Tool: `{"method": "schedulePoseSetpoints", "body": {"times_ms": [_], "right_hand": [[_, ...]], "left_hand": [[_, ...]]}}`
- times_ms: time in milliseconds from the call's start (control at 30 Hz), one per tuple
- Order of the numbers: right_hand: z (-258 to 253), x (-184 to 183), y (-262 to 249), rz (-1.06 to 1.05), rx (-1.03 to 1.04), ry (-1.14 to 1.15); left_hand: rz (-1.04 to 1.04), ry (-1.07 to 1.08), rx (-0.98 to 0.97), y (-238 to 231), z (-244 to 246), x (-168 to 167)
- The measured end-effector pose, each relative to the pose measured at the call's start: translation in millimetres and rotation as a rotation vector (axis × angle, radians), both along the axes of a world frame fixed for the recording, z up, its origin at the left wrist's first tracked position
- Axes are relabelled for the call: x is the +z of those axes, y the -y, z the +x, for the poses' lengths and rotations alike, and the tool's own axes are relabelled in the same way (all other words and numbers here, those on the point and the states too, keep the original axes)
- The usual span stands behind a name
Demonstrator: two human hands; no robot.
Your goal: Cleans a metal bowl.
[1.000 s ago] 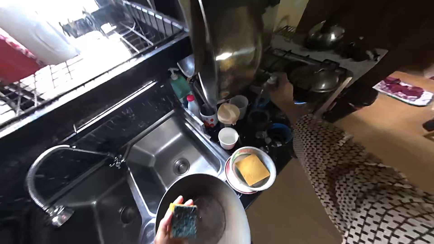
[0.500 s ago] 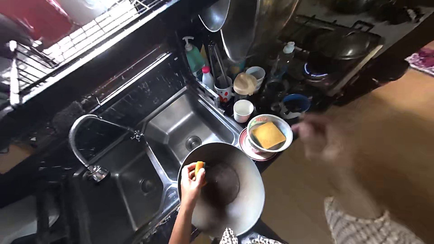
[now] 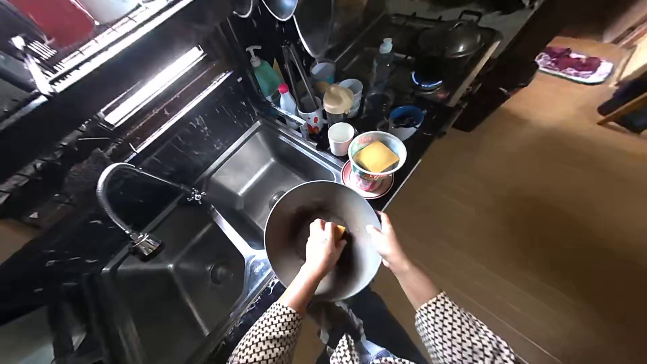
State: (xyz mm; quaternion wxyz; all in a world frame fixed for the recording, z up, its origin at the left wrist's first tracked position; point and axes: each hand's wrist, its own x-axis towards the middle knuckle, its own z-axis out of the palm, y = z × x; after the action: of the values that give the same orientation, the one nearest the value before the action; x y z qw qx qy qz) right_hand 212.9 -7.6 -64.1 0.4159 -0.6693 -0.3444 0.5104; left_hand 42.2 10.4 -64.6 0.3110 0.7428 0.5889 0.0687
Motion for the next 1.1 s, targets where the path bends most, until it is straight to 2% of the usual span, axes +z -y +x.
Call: {"method": "schedulePoseSetpoints", "body": {"times_ms": [67, 133, 167, 233, 300, 367, 467, 533, 633, 700, 767, 833, 900, 933, 1000, 1100], "right_hand": [[-2, -2, -1, 0.004, -0.005, 0.022], [0, -4, -1, 0.027, 0.013, 0.029], [1, -5, -1, 0.032, 0.03, 0.029], [3, -7, -3, 0.031, 0.064, 0.037], [5, -8, -3, 0.014, 0.108, 0.059], [7, -8, -8, 0.007, 0.135, 0.074], [4, -10, -9, -0.027, 0.122, 0.075], [4, -10, -8, -0.008, 0.088, 0.028], [5, -10, -8, 0.026, 0.067, -0.045], [7, -11, -8, 0.024, 0.089, -0.041], [8, -11, -10, 0.016, 0.116, -0.021], [8, -8, -11, 0.005, 0.128, 0.0], [6, -4, -11, -0.002, 0.114, 0.004], [7, -3, -11, 0.0, 0.098, -0.014], [8, -4, -12, 0.027, 0.083, -0.066], [8, -10, -12, 0.095, 0.091, -0.134]], "left_hand": [[-0.063, -0.074, -0.176, 20, -3, 6], [-0.075, -0.215, -0.267, 33, -20, 15], [-0.091, -0.283, -0.251, 32, -33, 20], [-0.148, -0.352, -0.098, 9, -55, 28], [-0.146, -0.322, 0.08, -20, -56, 26], [-0.049, -0.221, 0.127, -37, -31, 15], [0.103, -0.031, -0.066, -12, 13, -9], [0.065, 0.051, -0.194, 19, 20, -8], [-0.096, -0.143, -0.193, 34, -26, 16], [-0.173, -0.374, -0.047, 8, -53, 30], [-0.093, -0.455, 0.059, -24, -48, 26], [0.075, -0.336, 0.072, -35, -15, 5], [0.204, -0.122, -0.01, -19, 23, -17], [0.206, -0.01, -0.053, -3, 36, -19], [0.053, 0.069, -0.101, 30, 33, -6], [-0.174, -0.207, -0.04, 35, -20, 19]]}}
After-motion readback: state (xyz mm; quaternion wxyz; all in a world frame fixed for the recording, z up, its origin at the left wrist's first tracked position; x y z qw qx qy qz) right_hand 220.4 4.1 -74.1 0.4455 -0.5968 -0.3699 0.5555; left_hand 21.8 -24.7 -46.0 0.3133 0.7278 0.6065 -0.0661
